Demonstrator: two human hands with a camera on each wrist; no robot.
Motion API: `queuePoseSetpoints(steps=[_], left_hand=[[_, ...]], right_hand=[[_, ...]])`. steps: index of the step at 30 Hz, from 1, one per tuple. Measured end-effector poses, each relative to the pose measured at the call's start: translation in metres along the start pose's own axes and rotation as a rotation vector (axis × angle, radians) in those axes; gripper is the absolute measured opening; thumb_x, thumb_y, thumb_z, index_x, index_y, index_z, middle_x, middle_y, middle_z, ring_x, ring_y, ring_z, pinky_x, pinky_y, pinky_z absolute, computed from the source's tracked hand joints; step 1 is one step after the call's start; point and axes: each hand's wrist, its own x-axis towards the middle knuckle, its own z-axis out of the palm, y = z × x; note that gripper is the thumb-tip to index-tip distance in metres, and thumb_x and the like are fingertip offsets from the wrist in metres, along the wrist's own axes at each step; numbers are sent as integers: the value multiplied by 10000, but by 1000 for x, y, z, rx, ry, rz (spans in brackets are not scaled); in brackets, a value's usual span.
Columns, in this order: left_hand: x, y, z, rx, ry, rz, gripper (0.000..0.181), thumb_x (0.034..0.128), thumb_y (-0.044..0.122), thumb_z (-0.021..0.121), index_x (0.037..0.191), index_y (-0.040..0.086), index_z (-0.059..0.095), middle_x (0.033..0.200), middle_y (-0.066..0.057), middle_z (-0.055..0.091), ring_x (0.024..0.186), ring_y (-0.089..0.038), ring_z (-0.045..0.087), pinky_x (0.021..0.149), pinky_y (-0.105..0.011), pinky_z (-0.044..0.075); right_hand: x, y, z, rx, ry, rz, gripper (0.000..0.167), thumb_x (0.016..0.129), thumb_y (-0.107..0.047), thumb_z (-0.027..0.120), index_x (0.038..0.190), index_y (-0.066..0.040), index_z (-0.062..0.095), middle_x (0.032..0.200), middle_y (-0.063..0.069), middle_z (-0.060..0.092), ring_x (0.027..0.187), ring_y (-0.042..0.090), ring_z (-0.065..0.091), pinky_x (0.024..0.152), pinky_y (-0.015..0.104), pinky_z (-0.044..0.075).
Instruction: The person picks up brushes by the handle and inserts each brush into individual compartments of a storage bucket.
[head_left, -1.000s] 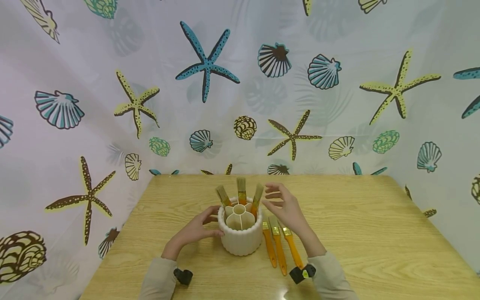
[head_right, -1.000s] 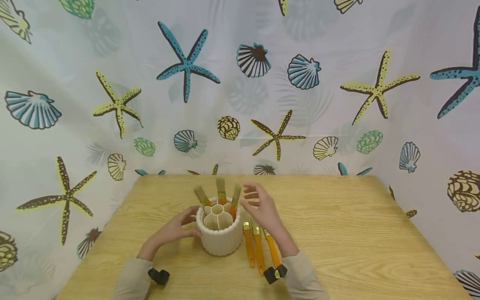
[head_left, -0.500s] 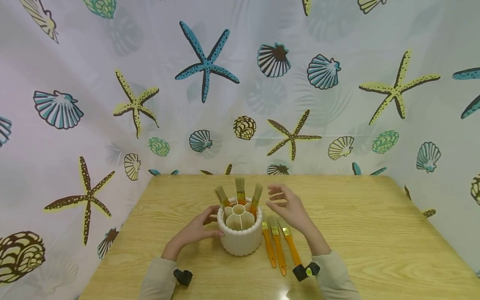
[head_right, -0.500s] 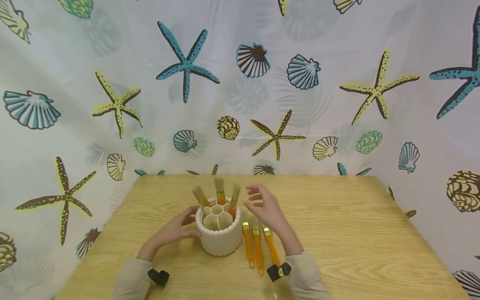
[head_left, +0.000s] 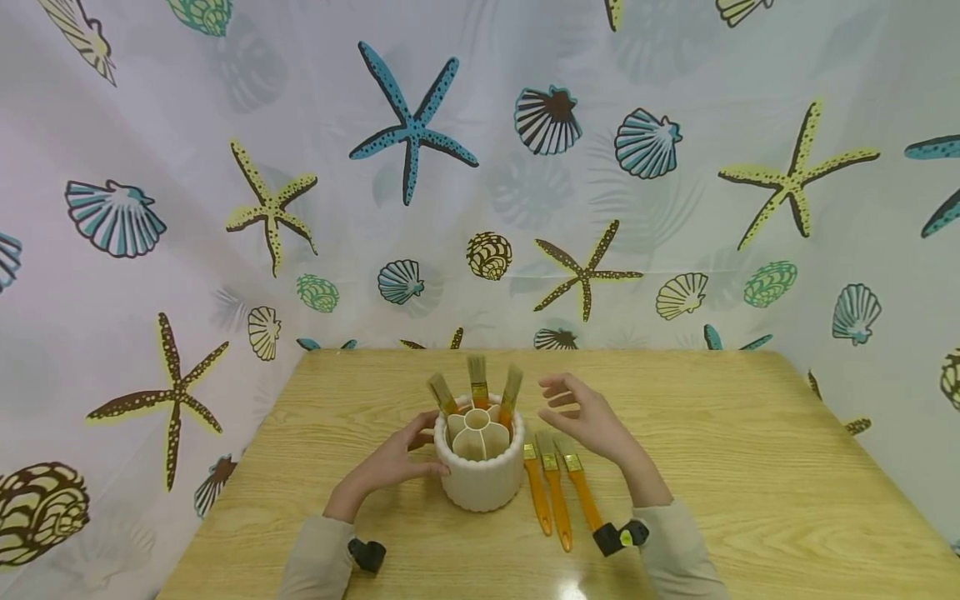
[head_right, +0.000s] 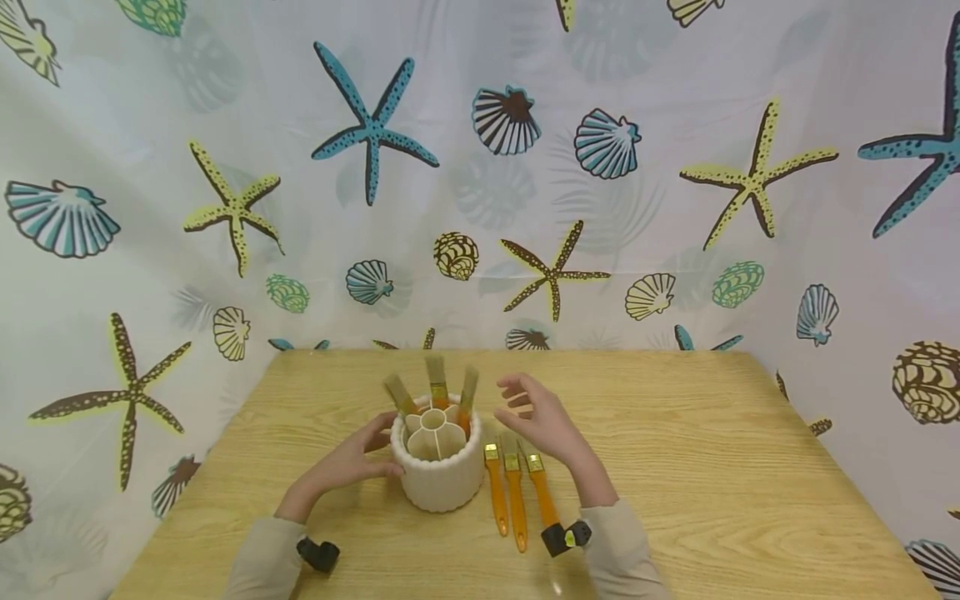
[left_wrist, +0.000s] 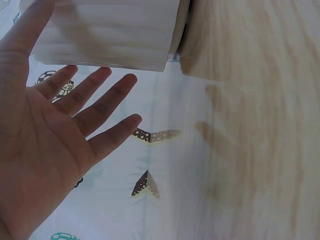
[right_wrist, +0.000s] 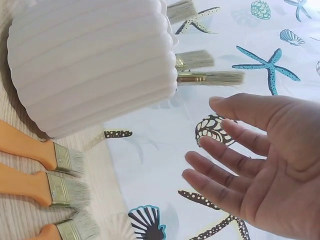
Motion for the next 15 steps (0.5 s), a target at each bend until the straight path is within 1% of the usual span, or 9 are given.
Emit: queuePoseSetpoints(steps=[7,11,15], left_hand=[[1,1,1,11,-6,-42,921,767,325,761,1477,157,198,1486,-117,281,1279,-357,404,1010,-585,332],[0,2,1,13,-4,-37,889,764,330,762,1463,199,227,1479,-85,298,1272,-335,420,1003,-571,351],[0,1,1,17,-6,-32,869,755,366,762,1446,239,251,1477,-53,304,1268,-307,431,1003,-557,360]], right_hand=[[-3,5,-7,-38,-62,31,421,889,-228,638,1260,-94,490,1171,183,546,1051,368,558,836,411,522],[-5,6,-11,-59,-93,43,424,890,-230,637,1257,-76,491,1154,175,556,1047,381,557,824,399,527],[-7,7,-16,-69,-123,48,432,896,-212,629,1266,-42,483,1151,190,560,1033,374,561,816,417,526]])
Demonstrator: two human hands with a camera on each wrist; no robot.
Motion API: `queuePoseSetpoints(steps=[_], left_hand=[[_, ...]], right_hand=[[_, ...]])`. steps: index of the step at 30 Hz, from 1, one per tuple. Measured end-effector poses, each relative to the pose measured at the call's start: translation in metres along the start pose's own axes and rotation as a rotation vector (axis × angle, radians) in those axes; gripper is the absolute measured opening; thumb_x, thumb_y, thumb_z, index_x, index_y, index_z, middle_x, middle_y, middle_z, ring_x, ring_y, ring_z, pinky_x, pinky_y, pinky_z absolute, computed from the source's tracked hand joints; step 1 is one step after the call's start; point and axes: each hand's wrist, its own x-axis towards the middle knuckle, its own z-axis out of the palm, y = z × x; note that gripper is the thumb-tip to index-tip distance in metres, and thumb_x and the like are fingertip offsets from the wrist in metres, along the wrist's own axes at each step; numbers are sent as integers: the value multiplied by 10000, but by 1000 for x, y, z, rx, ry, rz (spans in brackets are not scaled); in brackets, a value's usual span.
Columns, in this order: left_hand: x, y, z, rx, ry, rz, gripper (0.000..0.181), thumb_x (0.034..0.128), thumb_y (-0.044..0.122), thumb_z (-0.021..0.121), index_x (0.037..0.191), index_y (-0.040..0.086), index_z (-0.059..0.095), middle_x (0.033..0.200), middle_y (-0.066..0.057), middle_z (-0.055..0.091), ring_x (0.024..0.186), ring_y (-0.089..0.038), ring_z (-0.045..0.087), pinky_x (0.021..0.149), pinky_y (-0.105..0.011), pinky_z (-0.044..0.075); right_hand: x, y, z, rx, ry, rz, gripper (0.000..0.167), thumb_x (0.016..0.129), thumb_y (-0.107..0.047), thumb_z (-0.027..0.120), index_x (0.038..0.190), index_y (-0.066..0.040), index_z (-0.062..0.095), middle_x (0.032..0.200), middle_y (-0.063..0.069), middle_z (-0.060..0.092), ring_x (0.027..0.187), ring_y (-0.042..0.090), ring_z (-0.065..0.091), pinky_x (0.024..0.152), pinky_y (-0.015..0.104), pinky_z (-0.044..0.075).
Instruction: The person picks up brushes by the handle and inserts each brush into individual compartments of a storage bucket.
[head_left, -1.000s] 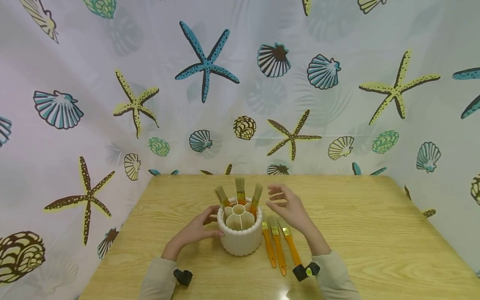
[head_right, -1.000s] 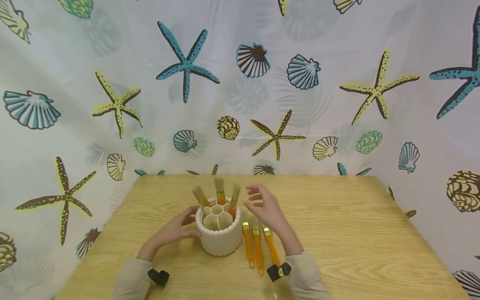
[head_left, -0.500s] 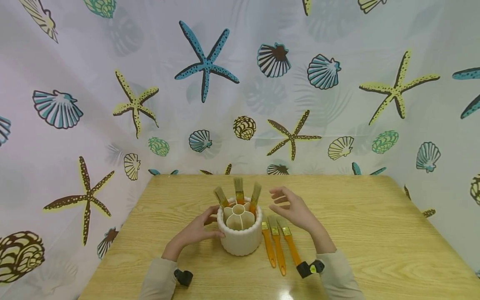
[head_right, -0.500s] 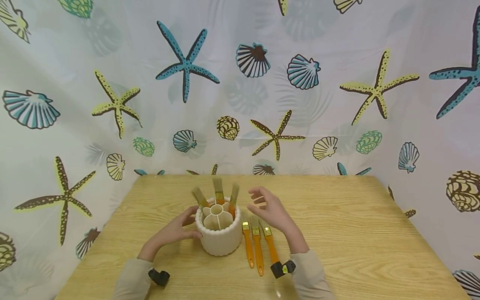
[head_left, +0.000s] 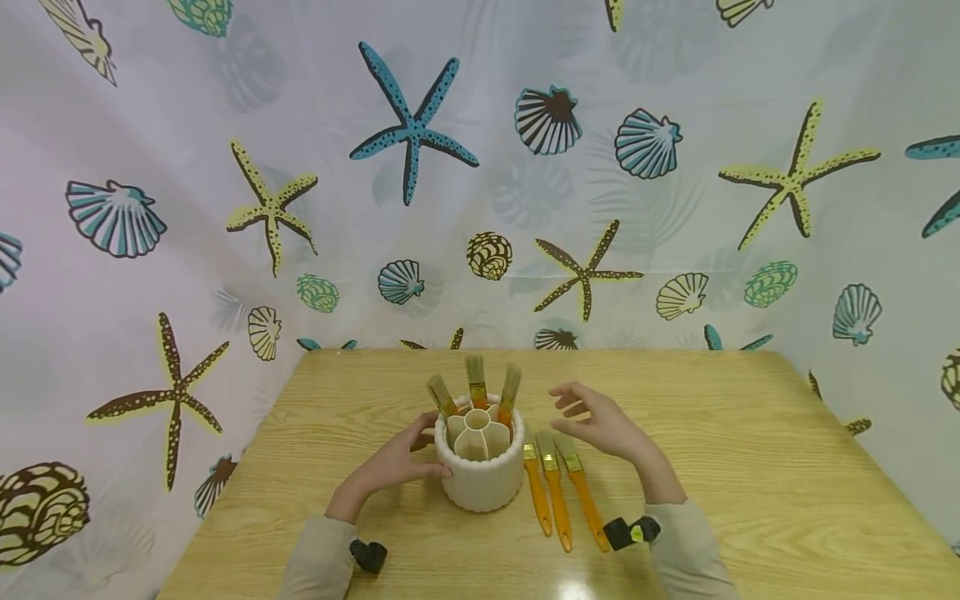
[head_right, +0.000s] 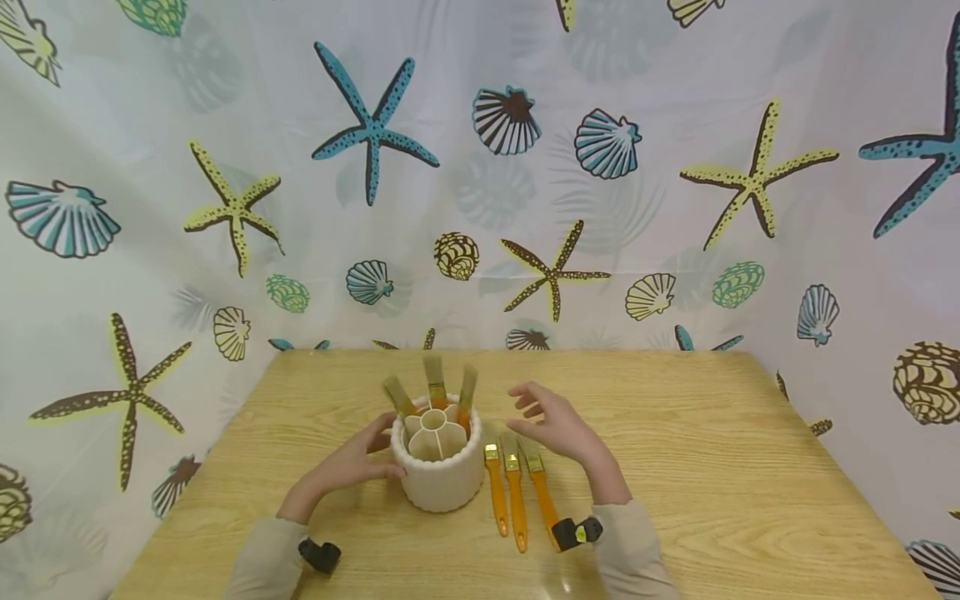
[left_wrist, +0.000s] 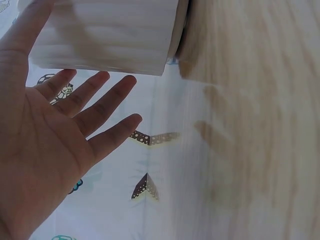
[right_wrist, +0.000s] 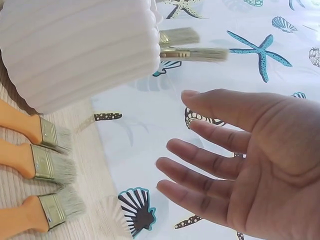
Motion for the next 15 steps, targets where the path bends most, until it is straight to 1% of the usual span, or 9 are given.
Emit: queuePoseSetpoints(steps=[3,6,7,8,10,14,15], left_hand=[[-1,0,0,0,-1,-9,897,748,391,762,1456,229,237,1489,-58,284,1275,-305,423,1004,-565,353],[-1,1,0,1,-2,-17,929,746,394,763,1470,206,213,1499,-67,264,1282,-310,414,1005,-576,343],[-1,1,0,-2,-3,-18,939,748,384,765,1474,192,202,1502,-72,257,1283,-315,411,1004,-581,340],[-3,6,0,-8,-4,-21,947,750,372,766,1478,175,193,1503,-81,253,1285,-322,407,1007,-585,333],[-3,7,1,-9,-4,-24,956,750,369,766,1481,165,185,1504,-80,250,1287,-323,405,1008,-587,330],[-4,8,1,-8,-3,-29,954,757,359,763,1481,138,183,1503,-96,250,1286,-333,403,1009,-587,330],[-3,4,2,-5,-1,-29,955,757,360,763,1482,136,182,1503,-99,250,1284,-335,405,1005,-587,334]], right_hand=[[-1,2,-3,-5,-17,11,445,898,-208,626,1277,-31,475,1151,197,559,1027,357,564,812,426,523],[-3,6,-6,-37,-30,20,451,897,-229,627,1276,-35,477,1133,192,568,1018,341,573,810,420,520],[-4,7,-7,-48,-34,21,457,896,-243,628,1276,-40,479,1125,187,572,1018,338,574,812,417,518],[-5,8,-8,-60,-38,21,460,894,-257,629,1274,-43,482,1114,180,577,1014,334,576,813,417,515],[-6,10,-10,-82,-48,20,464,894,-267,627,1271,-36,485,1087,168,585,998,324,581,805,410,512],[-7,12,-13,-91,-73,20,466,895,-262,626,1267,-21,485,1052,167,590,966,304,587,777,385,516],[-8,13,-13,-91,-80,23,464,895,-260,626,1266,-20,486,1047,168,591,958,295,589,765,373,518]])
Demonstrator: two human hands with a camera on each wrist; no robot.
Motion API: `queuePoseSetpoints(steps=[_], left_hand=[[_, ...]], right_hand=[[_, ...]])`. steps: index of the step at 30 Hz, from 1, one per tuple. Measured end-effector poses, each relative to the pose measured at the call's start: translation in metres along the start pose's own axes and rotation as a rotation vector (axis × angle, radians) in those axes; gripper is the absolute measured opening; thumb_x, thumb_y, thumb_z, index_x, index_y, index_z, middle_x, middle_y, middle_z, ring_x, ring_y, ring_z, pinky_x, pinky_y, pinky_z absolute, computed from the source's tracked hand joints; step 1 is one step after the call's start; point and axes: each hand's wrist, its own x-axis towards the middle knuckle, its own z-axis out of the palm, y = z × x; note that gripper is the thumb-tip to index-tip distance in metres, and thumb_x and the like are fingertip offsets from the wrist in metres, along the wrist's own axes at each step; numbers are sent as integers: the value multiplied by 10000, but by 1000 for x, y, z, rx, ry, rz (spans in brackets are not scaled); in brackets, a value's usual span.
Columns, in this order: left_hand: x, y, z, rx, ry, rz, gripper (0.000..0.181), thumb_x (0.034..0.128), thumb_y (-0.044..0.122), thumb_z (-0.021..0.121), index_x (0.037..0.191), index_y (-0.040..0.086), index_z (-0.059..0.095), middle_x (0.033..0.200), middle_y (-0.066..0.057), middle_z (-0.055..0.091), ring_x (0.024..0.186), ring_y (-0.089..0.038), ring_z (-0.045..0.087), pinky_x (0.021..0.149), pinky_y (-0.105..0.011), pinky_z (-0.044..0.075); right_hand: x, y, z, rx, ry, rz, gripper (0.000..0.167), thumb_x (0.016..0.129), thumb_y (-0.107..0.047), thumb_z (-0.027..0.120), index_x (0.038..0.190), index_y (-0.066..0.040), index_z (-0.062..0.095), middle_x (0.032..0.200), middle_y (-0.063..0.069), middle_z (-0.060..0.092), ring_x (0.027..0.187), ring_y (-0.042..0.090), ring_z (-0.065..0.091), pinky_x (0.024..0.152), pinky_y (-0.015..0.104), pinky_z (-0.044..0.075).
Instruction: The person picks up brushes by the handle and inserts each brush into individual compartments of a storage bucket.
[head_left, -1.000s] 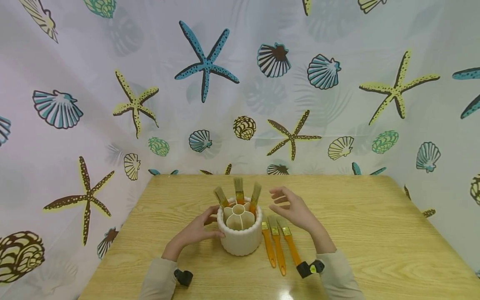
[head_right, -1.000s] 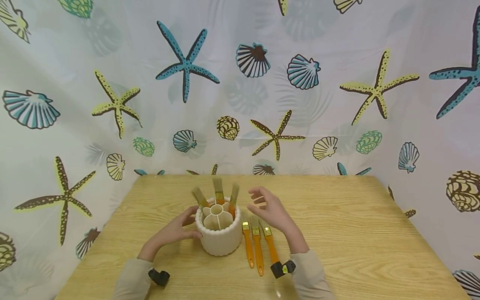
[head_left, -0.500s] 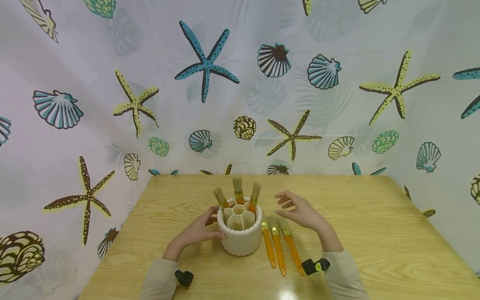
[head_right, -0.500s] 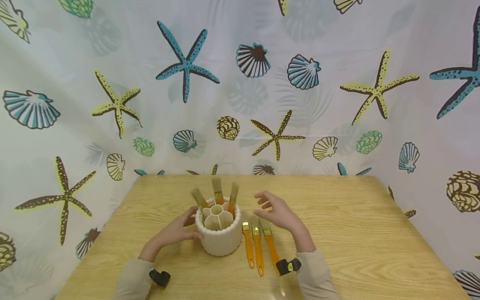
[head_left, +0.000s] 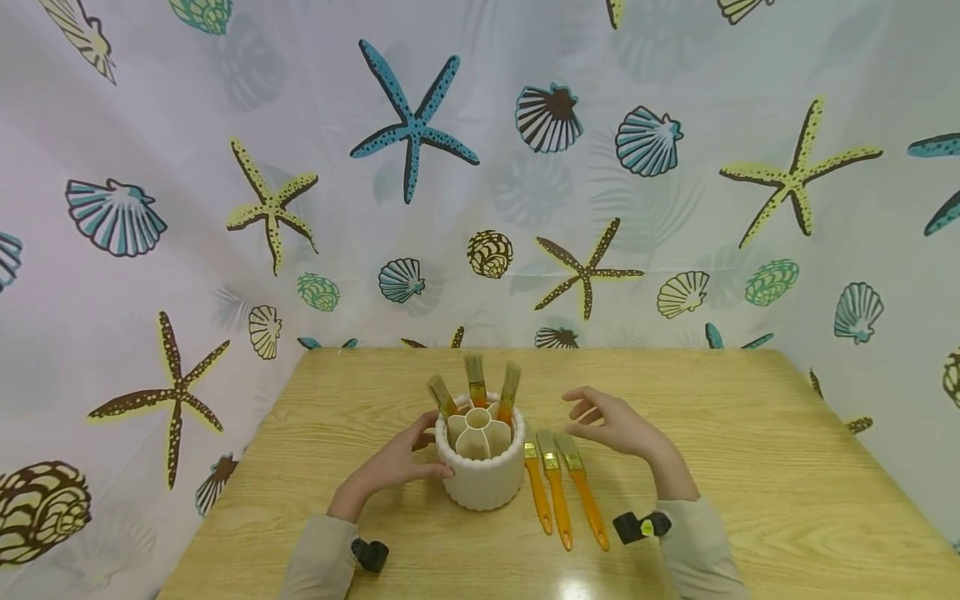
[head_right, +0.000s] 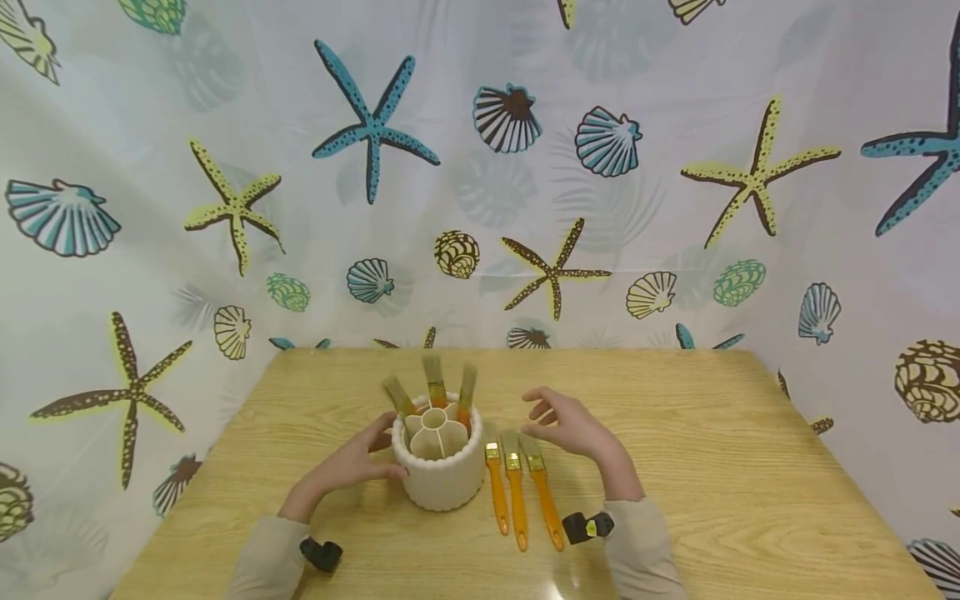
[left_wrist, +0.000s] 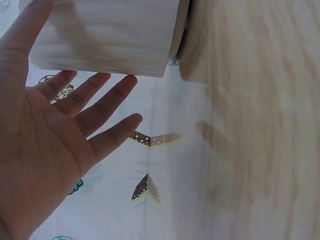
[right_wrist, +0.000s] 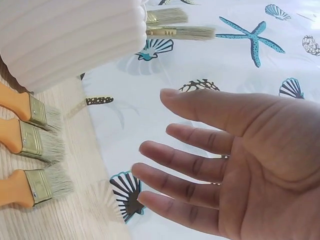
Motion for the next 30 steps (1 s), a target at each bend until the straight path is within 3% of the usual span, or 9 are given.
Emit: queuePoseSetpoints(steps=[4,15,25,27,30], left_hand=[[-1,0,0,-3,-2,4,944,764,329,763,1479,110,186,1498,-128,255,1276,-358,408,999,-595,334],[-2,0,-5,-4,8,20,858,746,357,771,1441,236,283,1459,-46,343,1249,-301,452,988,-544,380],[-14,31,-13,13,-22,30,813,791,323,738,1433,74,305,1428,-131,386,1260,-352,432,969,-493,423],[-14,31,-13,7,-24,39,795,797,311,734,1426,65,313,1422,-139,391,1261,-363,428,971,-504,418],[-10,20,-11,-1,-11,50,775,797,298,736,1420,91,326,1420,-132,394,1265,-368,421,984,-542,388]], right_hand=[[-1,3,-2,-3,-16,15,454,891,-263,632,1248,-17,498,1021,153,601,916,261,596,742,344,515],[-3,7,-4,-28,-94,51,356,881,-217,642,1142,10,557,970,129,617,886,271,608,733,373,523],[-4,12,-1,-65,-163,85,341,879,-225,642,1072,49,580,945,121,624,853,238,596,719,362,519],[-4,14,0,-75,-166,90,341,883,-239,636,1065,43,582,947,119,622,858,251,597,728,378,518],[-5,18,1,-79,-178,104,329,887,-242,631,1056,36,583,948,114,619,856,252,593,723,385,514]])
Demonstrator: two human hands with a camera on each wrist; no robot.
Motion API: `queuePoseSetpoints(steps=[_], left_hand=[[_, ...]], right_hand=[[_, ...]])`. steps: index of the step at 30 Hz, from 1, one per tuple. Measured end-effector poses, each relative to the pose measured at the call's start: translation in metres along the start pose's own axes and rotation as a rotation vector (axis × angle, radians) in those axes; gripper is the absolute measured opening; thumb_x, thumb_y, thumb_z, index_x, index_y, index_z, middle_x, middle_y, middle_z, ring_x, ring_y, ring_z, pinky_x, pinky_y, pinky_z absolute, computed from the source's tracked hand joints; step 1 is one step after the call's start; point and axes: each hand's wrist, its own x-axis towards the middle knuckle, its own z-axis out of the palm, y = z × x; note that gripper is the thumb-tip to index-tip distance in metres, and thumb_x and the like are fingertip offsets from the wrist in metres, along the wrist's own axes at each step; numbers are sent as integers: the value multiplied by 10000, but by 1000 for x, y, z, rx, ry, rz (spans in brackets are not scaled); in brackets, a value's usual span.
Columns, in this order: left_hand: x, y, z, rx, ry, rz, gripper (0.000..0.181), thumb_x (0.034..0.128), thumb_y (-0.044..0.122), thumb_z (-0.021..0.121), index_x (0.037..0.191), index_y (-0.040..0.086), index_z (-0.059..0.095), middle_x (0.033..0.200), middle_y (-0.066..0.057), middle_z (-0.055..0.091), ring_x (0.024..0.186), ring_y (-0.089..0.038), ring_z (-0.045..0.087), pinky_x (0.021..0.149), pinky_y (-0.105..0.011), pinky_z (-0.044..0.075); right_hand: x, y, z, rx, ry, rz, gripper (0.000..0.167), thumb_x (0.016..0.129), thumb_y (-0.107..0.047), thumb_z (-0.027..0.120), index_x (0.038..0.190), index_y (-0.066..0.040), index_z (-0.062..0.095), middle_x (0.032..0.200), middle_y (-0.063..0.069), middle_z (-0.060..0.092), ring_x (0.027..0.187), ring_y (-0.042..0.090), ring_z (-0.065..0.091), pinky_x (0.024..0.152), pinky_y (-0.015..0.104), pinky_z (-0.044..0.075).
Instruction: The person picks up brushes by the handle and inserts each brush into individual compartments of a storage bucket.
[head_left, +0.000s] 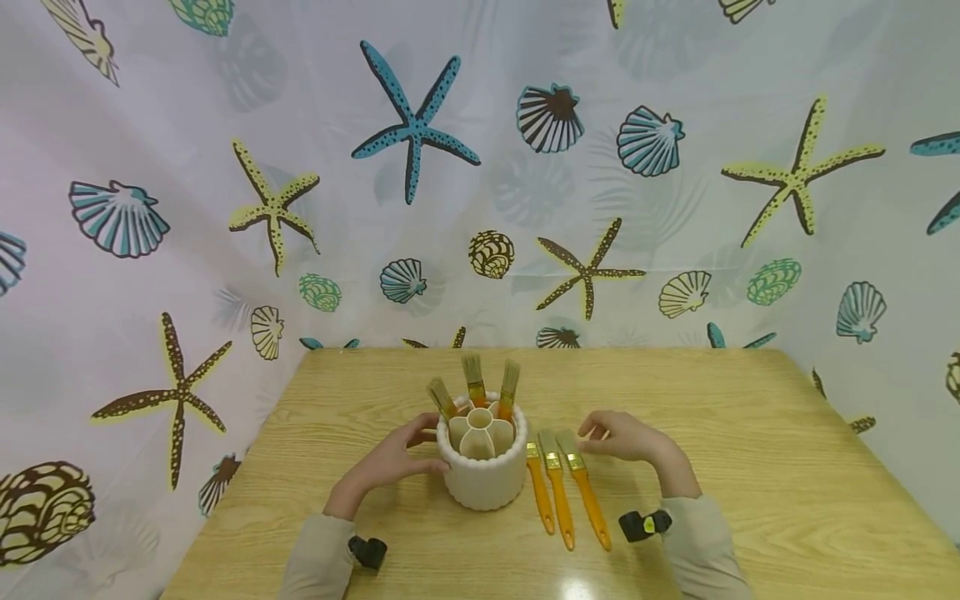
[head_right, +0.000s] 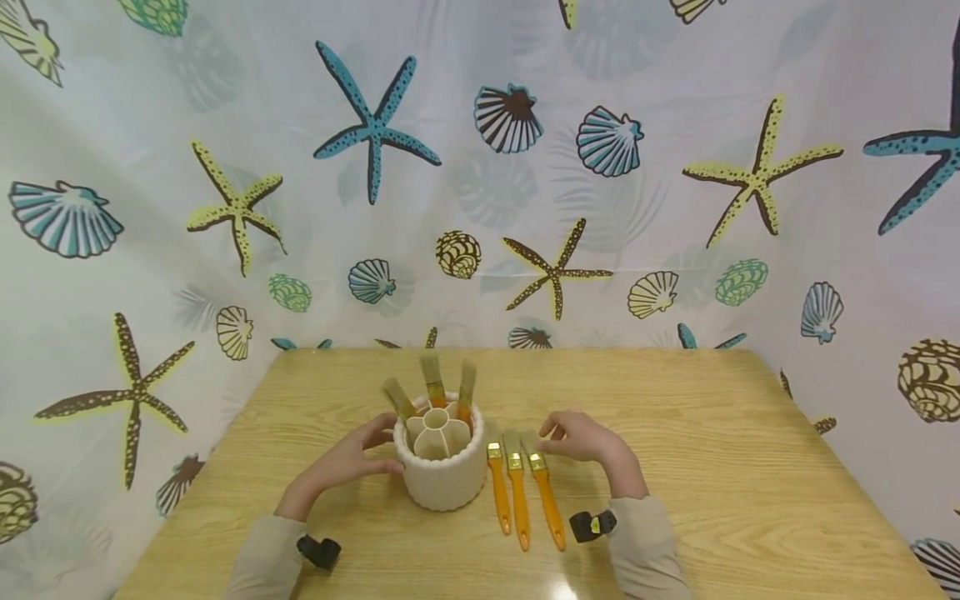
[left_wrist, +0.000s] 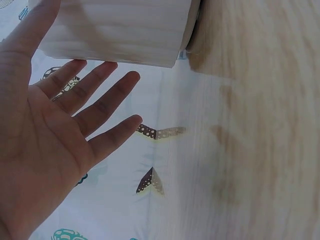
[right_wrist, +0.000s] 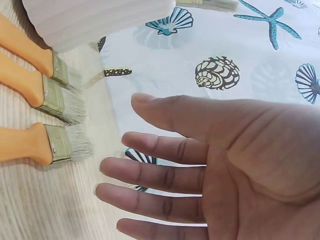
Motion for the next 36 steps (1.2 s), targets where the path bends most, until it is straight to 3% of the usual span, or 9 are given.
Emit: queuePoseSetpoints(steps=[4,7,16,27,36], left_hand=[[6,-17,3,1,23,1,777,787,312,744,1423,166,322,1423,-86,394,1265,-332,432,994,-554,372],[7,-20,3,6,32,-2,799,774,348,748,1425,191,313,1421,-68,392,1255,-313,446,995,-552,372],[6,-18,5,31,50,-24,892,749,418,751,1449,148,269,1436,-98,367,1251,-332,448,999,-571,353],[9,-21,8,45,43,-35,881,742,432,753,1437,166,280,1450,-103,344,1261,-334,436,998,-556,364],[7,-18,9,33,39,-71,982,728,453,758,1473,115,215,1485,-124,285,1282,-353,403,1006,-563,350]], right_hand=[[0,4,0,18,-24,13,310,884,-218,632,1046,42,582,931,106,610,820,223,585,688,352,503],[1,7,1,27,-45,10,303,884,-203,631,1039,53,585,895,102,615,766,231,592,648,322,490],[2,13,6,63,-104,34,243,897,-166,609,1011,49,593,782,113,619,682,249,591,587,297,465],[2,10,15,88,-102,167,259,870,-181,651,1017,23,586,813,94,639,675,222,590,607,388,512],[3,5,20,68,-73,248,307,828,-176,702,1013,32,572,819,63,620,692,215,603,625,376,521]])
